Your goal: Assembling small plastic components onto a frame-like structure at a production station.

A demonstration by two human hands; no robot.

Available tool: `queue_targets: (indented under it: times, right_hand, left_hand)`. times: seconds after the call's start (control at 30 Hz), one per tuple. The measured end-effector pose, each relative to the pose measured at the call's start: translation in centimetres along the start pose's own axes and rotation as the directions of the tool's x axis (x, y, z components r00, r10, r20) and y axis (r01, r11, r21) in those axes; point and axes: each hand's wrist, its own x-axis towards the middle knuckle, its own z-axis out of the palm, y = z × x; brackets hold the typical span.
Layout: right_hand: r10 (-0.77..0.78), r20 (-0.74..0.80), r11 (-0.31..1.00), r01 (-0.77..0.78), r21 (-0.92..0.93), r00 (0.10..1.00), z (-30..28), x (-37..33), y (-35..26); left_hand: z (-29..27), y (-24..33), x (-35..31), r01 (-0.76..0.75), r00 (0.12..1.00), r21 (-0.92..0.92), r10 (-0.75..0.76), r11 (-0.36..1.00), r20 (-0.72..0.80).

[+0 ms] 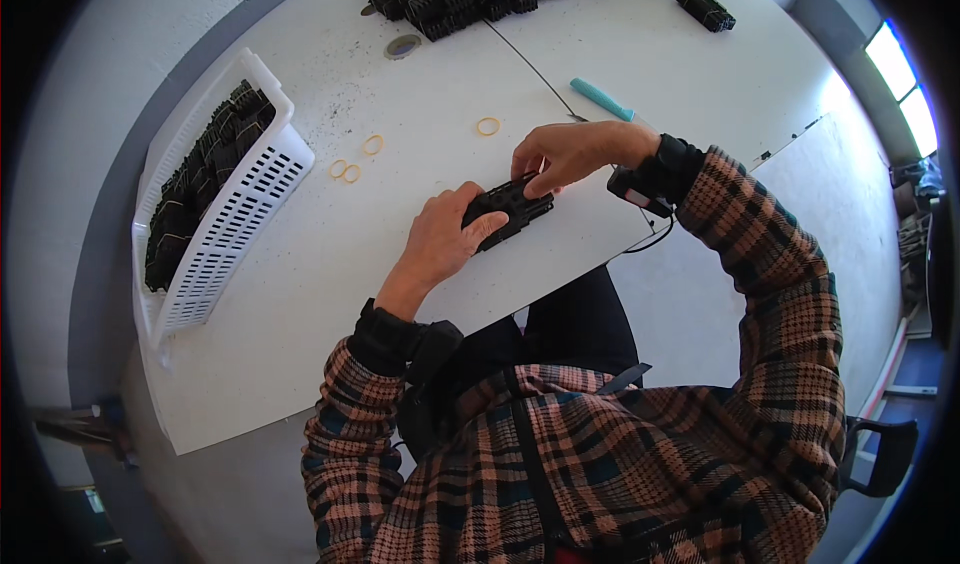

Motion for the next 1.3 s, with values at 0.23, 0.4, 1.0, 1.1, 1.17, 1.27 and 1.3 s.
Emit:
queue_targets:
  times: [0.23,0.4,1.0,1.1,1.17,1.27,1.3]
  right_hand:
    - [-0.321,-0.371,0.919,0.192,-0.345,0.871,3.5,-2.0,-0.5]
    - [-0.224,-0.262,0.901,0.097,-0.423,0.939,3.8,-1.8,-2.1]
    - [-0.269,-0.302,0.888,0.114,-0.445,0.914,5.4,-0.8,-1.5]
    - [-0.237,-0.287,0.892,0.091,-0.442,0.928,4.9,-0.9,-1.9]
    - [-0.223,-0.281,0.893,0.08,-0.442,0.934,4.7,-0.8,-2.2]
    - [-0.249,-0.253,0.856,0.09,-0.509,0.935,4.5,-0.5,-2.4]
    - [-0.249,-0.255,0.855,0.088,-0.511,0.934,4.6,-0.4,-2.4]
  left_hand:
    - [-0.5,0.1,0.0,0.073,0.997,0.004,-0.073,0.997,0.033]
    - [-0.5,0.6,0.0,0.077,0.996,0.005,-0.077,0.997,0.033]
    - [-0.4,0.9,-0.2,0.049,0.999,-0.02,-0.049,0.999,0.025]
    - [-0.4,1.0,-0.2,0.031,0.999,-0.002,-0.031,1.0,0.006]
    - [-0.5,1.3,-0.1,0.086,0.996,-0.037,-0.085,0.996,0.04]
    - [-0.4,1.3,-0.2,0.097,0.995,-0.062,-0.095,0.993,0.041]
    - [-0.3,1.2,-0.2,0.081,0.997,-0.073,-0.079,0.994,0.027]
